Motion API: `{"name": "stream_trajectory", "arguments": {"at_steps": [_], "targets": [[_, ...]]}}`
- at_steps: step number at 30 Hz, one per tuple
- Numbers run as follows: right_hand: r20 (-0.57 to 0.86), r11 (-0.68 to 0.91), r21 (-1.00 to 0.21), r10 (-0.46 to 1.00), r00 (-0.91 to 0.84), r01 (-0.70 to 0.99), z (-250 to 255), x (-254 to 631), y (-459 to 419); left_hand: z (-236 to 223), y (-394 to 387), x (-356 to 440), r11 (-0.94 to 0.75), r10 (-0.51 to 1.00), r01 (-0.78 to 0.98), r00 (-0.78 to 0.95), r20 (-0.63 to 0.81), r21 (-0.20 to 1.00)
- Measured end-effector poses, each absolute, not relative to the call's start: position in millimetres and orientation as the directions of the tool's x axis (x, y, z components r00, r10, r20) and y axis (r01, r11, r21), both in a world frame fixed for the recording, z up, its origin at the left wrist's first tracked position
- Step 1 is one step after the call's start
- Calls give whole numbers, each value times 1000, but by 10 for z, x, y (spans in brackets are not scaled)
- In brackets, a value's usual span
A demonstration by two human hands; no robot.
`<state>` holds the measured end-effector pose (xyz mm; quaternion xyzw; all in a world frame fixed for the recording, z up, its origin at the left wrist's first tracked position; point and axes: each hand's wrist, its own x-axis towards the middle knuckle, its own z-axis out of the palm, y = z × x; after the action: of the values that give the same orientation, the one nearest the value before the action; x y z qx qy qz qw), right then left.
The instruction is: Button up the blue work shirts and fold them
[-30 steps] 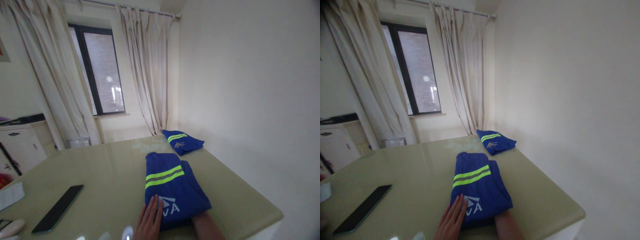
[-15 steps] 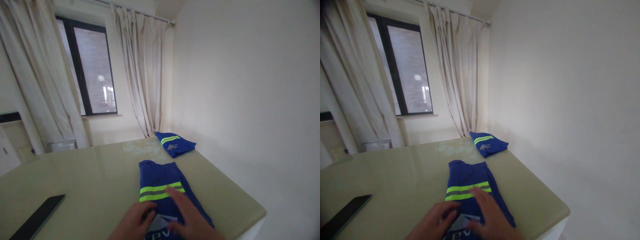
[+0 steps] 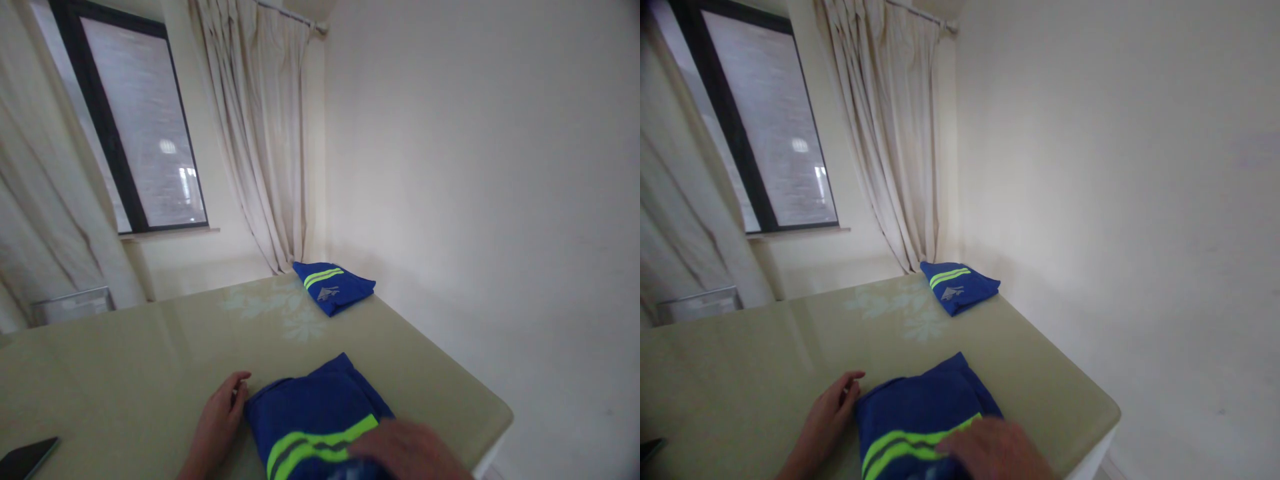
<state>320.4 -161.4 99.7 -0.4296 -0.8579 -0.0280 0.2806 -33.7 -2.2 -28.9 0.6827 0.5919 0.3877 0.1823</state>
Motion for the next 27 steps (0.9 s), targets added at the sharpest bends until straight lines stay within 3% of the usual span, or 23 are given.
{"name": "stream_trajectory", "arguments": {"at_steps": [4, 7, 13, 16, 20, 27], "targets": [[435, 473, -305, 841, -321, 827, 2187, 3399, -637, -276, -41, -302, -208, 960, 677, 4, 279, 706], [438, 462, -209, 832, -340, 862, 2808, 3418, 267, -296, -22, -333, -197, 965, 669, 1, 263, 716], [547, 320, 59, 782, -299, 946, 3228, 3454, 1610, -361, 34, -392, -163, 973, 607, -33, 229, 778], [640, 288, -2, 736, -220, 958, 3294, 3526, 1924, -370, 47, -386, -146, 977, 598, -38, 210, 788], [601, 308, -220, 790, -120, 926, 2875, 3640, 1981, -342, 47, -355, -123, 982, 606, -41, 185, 786], [425, 236, -414, 904, -42, 879, 893, 3235, 1150, -314, 50, -304, -178, 972, 611, -13, 235, 772]]}}
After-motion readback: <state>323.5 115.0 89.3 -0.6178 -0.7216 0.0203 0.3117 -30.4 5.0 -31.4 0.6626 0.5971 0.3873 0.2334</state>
